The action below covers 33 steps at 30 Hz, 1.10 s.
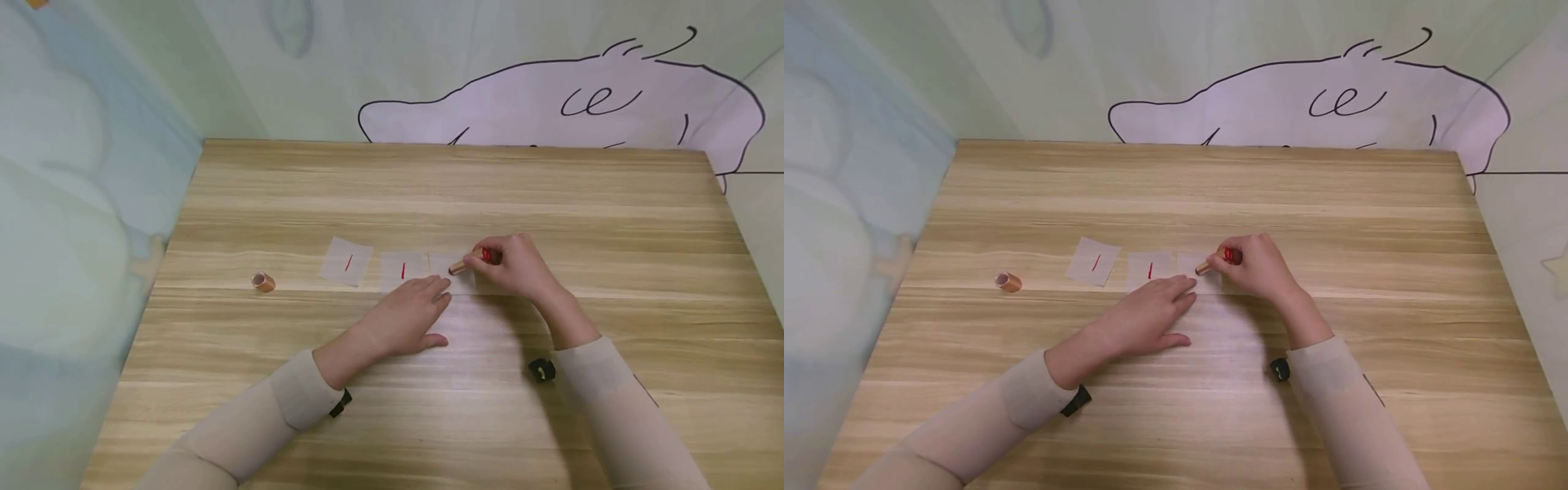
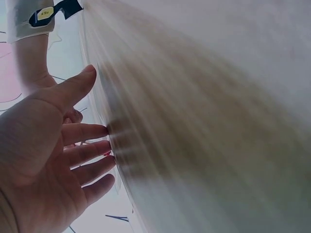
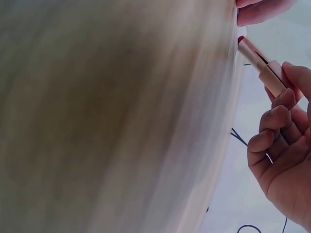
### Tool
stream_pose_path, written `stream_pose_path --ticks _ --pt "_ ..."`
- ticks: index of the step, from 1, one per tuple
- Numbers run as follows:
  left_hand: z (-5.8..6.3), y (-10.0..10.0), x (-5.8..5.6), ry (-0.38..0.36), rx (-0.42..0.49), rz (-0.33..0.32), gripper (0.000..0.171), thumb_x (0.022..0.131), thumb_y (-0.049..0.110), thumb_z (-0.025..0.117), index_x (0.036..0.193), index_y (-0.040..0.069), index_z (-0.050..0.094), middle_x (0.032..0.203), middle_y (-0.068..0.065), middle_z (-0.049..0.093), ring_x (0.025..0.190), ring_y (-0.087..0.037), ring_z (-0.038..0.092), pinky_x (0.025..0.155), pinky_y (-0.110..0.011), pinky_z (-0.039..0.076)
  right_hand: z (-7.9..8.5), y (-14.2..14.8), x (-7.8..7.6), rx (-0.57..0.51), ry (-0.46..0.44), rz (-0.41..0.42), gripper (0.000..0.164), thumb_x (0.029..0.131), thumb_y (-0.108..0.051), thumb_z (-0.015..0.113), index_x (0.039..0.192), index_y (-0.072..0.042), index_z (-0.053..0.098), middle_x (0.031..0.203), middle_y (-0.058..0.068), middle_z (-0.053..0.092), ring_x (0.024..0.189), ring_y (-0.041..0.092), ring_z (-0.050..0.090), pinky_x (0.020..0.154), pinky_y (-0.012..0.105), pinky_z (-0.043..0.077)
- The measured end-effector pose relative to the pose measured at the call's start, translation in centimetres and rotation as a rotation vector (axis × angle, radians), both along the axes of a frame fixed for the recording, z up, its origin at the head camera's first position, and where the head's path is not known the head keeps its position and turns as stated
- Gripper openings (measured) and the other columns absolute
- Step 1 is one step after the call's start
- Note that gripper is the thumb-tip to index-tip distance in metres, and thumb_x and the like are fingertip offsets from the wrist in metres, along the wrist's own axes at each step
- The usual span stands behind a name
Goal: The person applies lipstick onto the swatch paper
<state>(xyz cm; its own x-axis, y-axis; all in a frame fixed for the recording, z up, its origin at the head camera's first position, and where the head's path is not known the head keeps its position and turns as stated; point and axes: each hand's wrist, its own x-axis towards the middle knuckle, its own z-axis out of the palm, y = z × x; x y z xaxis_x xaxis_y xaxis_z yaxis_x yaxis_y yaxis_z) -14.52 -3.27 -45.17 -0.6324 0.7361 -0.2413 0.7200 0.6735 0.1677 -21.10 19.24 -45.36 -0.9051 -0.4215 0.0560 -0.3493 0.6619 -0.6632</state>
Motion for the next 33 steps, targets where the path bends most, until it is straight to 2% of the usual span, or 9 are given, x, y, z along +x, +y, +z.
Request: stream_pose_path --ticks 11,33 --pt "-0.11 0.00 -0.01 -0.002 0.005 0.011 0.073 0.095 0.055 0.065 0.144 0.001 0.054 0.157 -0.017 0.040 0.147 -0.030 0.034 0.121 -0.041 0.026 0.33 0.09 0.15 0.001 -0.040 0.039 0.016 0.092 -0.020 0.076 0.081 -0.009 0.076 0.056 -0.006 0.047 0.054 0.009 0.039 0.050 0.025 0.031" --pt "0.07 0.03 0.10 0.002 0.015 0.023 0.072 0.095 0.054 0.066 0.144 0.002 0.055 0.155 -0.016 0.041 0.146 -0.030 0.036 0.121 -0.041 0.027 0.39 0.23 0.43 -0.003 -0.070 0.026 0.015 0.092 -0.020 0.077 0.081 -0.009 0.075 0.057 -0.005 0.046 0.055 0.011 0.039 0.051 0.025 0.031"
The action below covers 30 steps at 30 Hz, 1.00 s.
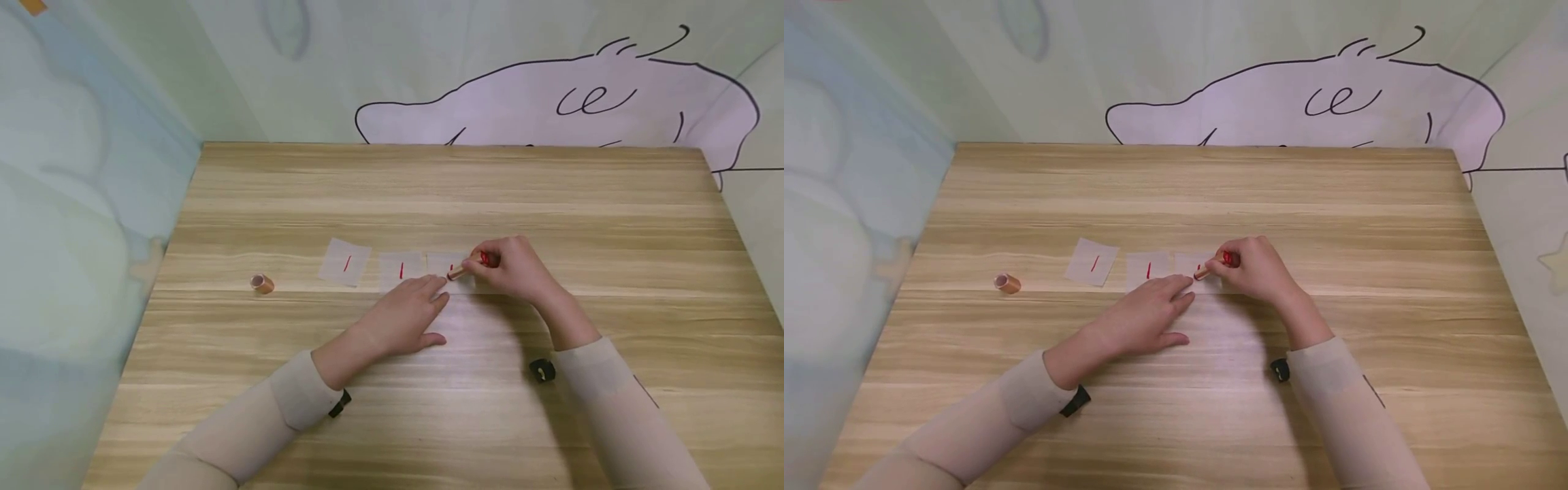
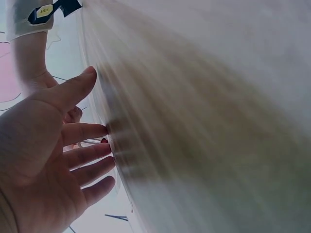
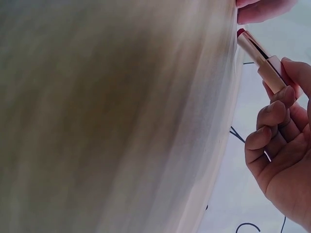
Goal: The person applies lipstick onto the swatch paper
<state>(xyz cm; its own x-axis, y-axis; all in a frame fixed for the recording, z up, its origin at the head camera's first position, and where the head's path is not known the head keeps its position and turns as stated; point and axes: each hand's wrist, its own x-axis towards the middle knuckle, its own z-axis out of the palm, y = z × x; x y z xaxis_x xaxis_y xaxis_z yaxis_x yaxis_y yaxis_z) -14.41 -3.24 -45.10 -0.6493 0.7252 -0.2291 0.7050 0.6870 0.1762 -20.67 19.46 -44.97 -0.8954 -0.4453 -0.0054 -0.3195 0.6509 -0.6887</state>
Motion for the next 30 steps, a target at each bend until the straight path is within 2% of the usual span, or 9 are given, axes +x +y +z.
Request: stream_pose_path --ticks 14,23,30 --pt "-0.06 -0.21 -0.07 0.001 0.031 0.005 0.068 0.095 0.050 0.068 0.142 0.003 0.057 0.153 -0.016 0.044 0.145 -0.029 0.037 0.121 -0.040 0.027 -0.17 -0.04 -0.04 0.001 -0.015 0.011 0.014 0.092 -0.020 0.077 0.082 -0.010 0.075 0.058 -0.005 0.046 0.057 0.012 0.040 0.052 0.026 0.032" --pt "-0.11 -0.21 -0.10 0.009 0.035 -0.003 0.068 0.095 0.051 0.067 0.142 0.003 0.057 0.153 -0.016 0.044 0.144 -0.029 0.038 0.121 -0.040 0.027 -0.01 0.14 -0.10 -0.064 -0.022 -0.090 0.019 0.094 -0.023 0.075 0.081 -0.009 0.074 0.061 -0.003 0.050 0.059 0.013 0.044 0.053 0.025 0.034" --pt "-0.21 -0.23 -0.11 0.008 0.033 -0.004 0.068 0.095 0.051 0.067 0.142 0.003 0.058 0.153 -0.016 0.045 0.144 -0.029 0.038 0.121 -0.040 0.027 -0.02 0.12 -0.14 -0.077 -0.014 -0.105 0.020 0.094 -0.025 0.074 0.082 -0.008 0.075 0.060 -0.002 0.049 0.058 0.014 0.043 0.052 0.025 0.034"
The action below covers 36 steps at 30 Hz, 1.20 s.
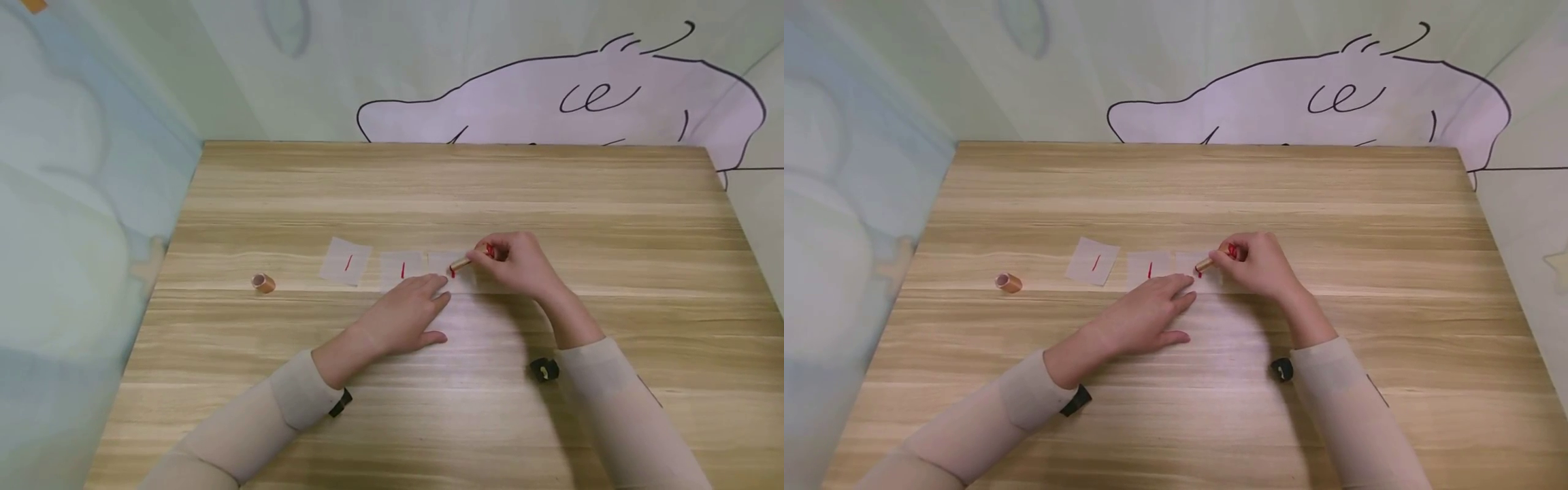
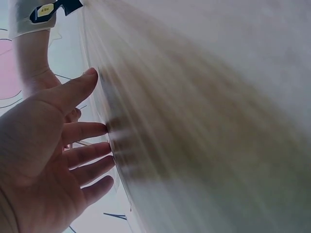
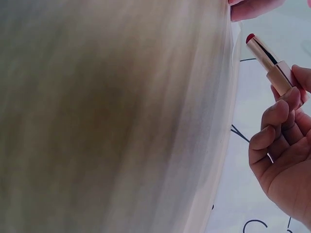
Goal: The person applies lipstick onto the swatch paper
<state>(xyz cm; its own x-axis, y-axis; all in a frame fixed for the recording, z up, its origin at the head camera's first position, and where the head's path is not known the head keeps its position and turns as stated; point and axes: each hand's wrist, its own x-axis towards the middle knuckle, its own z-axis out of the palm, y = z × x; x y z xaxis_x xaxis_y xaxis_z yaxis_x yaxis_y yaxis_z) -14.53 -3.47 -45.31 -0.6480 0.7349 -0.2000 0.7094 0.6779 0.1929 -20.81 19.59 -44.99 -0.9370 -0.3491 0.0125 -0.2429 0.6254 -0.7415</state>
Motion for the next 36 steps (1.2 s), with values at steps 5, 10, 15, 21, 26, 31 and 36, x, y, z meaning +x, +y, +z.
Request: stream_pose_path --ticks 5,10,15,21,26,31,36 --pt "0.2 -0.3 -0.2 0.062 0.075 0.008 0.065 0.095 0.051 0.067 0.136 0.001 0.061 0.145 -0.016 0.051 0.138 -0.029 0.046 0.118 -0.040 0.032 0.0 0.0 0.0 -0.011 0.026 -0.008 0.018 0.094 -0.022 0.074 0.082 -0.008 0.074 0.060 -0.003 0.049 0.057 0.012 0.043 0.052 0.024 0.033" --pt "1.1 -0.6 -1.1 0.151 0.231 0.076 0.057 0.096 0.045 0.069 0.132 0.002 0.062 0.133 -0.012 0.060 0.127 -0.028 0.054 0.112 -0.041 0.039 0.1 0.0 -0.2 -0.066 0.048 -0.020 0.016 0.093 -0.018 0.075 0.082 -0.007 0.074 0.060 -0.002 0.049 0.057 0.010 0.042 0.051 0.022 0.033" --pt "2.0 -0.7 -1.8 0.167 0.302 0.134 0.053 0.096 0.042 0.069 0.132 0.004 0.061 0.129 -0.009 0.062 0.125 -0.027 0.057 0.108 -0.042 0.043 0.3 -0.3 -0.2 -0.124 0.039 -0.020 0.014 0.092 -0.017 0.076 0.083 -0.007 0.074 0.061 -0.001 0.048 0.058 0.009 0.041 0.051 0.022 0.032" --pt "2.6 -0.9 -2.2 0.163 0.301 0.169 0.055 0.095 0.041 0.070 0.135 0.004 0.061 0.132 -0.009 0.062 0.125 -0.026 0.056 0.106 -0.043 0.044 0.7 -0.9 -0.1 -0.144 0.019 -0.001 0.012 0.093 -0.017 0.076 0.088 -0.006 0.076 0.063 0.001 0.049 0.059 0.012 0.042 0.053 0.022 0.033" --pt "3.1 -1.0 -2.7 0.190 0.321 0.177 0.054 0.095 0.042 0.071 0.133 0.004 0.062 0.130 -0.009 0.063 0.124 -0.026 0.058 0.104 -0.044 0.045 1.1 -1.3 0.0 -0.174 0.000 0.003 0.014 0.093 -0.018 0.075 0.091 -0.005 0.076 0.062 0.001 0.048 0.059 0.011 0.041 0.052 0.021 0.032" --pt "3.5 -1.3 -3.2 0.206 0.315 0.184 0.054 0.094 0.040 0.072 0.133 0.003 0.063 0.129 -0.009 0.064 0.122 -0.026 0.058 0.104 -0.044 0.045 1.3 -1.6 0.1 -0.226 -0.040 0.000 0.016 0.095 -0.020 0.074 0.093 -0.005 0.076 0.063 0.001 0.047 0.058 0.011 0.040 0.051 0.021 0.031" --pt "3.8 -1.5 -3.3 0.208 0.325 0.194 0.052 0.094 0.038 0.073 0.131 0.003 0.064 0.127 -0.008 0.065 0.121 -0.026 0.060 0.103 -0.044 0.045 1.5 -1.9 0.2 -0.269 -0.043 0.002 0.013 0.095 -0.016 0.073 0.098 -0.004 0.076 0.062 0.000 0.050 0.057 0.010 0.042 0.049 0.022 0.033"
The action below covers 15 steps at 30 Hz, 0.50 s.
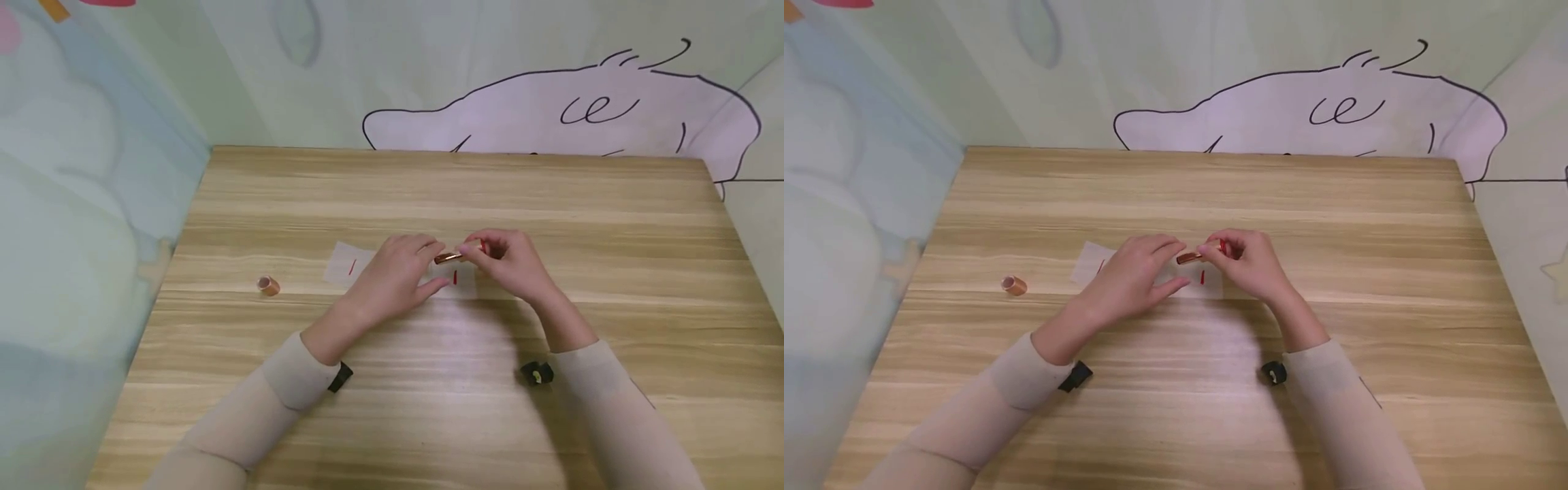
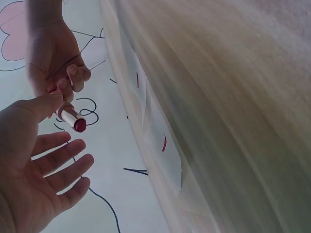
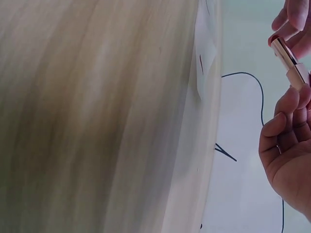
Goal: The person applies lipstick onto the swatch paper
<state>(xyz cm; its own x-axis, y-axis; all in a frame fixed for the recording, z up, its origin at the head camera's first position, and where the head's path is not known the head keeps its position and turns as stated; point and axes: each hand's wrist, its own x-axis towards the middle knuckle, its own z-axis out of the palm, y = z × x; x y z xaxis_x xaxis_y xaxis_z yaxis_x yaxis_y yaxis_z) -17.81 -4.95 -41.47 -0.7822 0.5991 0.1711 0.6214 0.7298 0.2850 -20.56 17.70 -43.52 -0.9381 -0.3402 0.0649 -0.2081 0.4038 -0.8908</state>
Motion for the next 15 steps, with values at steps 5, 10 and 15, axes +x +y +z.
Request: stream_pose_path --ticks 5,10,15 --pt "0.0 -0.1 0.0 0.019 0.001 -0.001 0.044 0.094 0.037 0.074 0.124 0.007 0.067 0.119 -0.005 0.067 0.111 -0.023 0.064 0.097 -0.044 0.047 0.1 -0.5 0.2 -0.052 -0.011 0.051 0.011 0.095 -0.013 0.072 0.098 -0.003 0.075 0.061 0.003 0.053 0.055 0.012 0.047 0.049 0.022 0.040" --pt "0.0 -0.2 0.0 0.030 0.006 -0.001 0.030 0.096 0.034 0.072 0.114 0.011 0.070 0.105 -0.002 0.069 0.099 -0.022 0.066 0.092 -0.044 0.048 -0.1 -1.0 0.4 -0.075 -0.025 0.101 0.011 0.096 -0.011 0.071 0.101 -0.002 0.074 0.061 0.008 0.057 0.054 0.022 0.054 0.049 0.023 0.042" --pt "0.2 -0.3 0.0 0.031 0.001 0.008 0.024 0.100 0.029 0.065 0.113 0.010 0.073 0.099 -0.002 0.070 0.098 -0.023 0.067 0.095 -0.043 0.047 0.2 -1.4 0.5 -0.076 -0.020 0.119 0.013 0.096 -0.009 0.070 0.106 -0.002 0.073 0.064 0.015 0.061 0.058 0.033 0.057 0.048 0.023 0.033"
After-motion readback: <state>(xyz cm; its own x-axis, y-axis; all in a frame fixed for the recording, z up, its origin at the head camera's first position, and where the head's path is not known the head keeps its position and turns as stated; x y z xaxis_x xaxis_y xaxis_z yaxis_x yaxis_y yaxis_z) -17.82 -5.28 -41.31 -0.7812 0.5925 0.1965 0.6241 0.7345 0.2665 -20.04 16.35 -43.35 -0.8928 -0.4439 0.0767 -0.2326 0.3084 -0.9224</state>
